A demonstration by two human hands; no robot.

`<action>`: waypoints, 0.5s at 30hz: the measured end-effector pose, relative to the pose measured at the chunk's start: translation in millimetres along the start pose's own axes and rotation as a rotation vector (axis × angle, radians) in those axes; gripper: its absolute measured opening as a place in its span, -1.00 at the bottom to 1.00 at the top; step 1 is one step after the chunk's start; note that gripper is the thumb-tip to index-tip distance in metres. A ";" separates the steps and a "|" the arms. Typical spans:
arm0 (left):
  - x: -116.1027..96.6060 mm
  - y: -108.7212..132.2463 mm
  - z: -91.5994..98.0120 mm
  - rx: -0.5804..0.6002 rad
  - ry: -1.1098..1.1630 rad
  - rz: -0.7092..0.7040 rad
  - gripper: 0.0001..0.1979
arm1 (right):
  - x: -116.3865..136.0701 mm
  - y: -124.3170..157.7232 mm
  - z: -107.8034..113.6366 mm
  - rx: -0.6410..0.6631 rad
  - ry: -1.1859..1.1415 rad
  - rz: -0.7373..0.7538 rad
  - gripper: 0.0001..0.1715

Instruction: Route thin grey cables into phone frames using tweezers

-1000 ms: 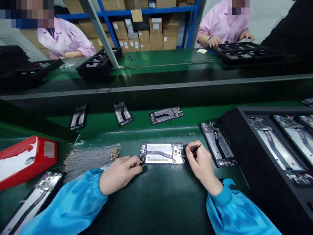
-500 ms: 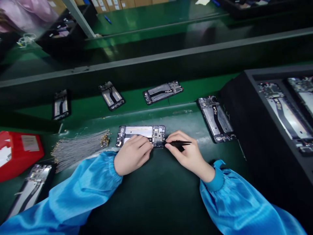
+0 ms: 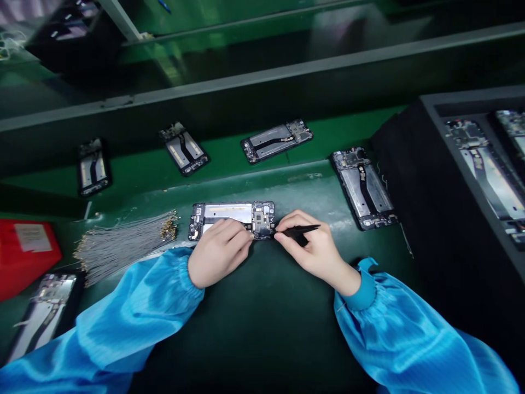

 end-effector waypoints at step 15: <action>-1.8 0.6 2.3 -0.033 -0.002 -0.017 -0.84 | -4.1 1.5 -1.6 0.022 -0.043 -0.007 -0.87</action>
Point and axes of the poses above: each hand's wrist, its own y-axis away from the middle knuckle, its own z-axis out of the back of the hand, x = y × z, the point moved 9 cm from there along -y, towards the middle knuckle
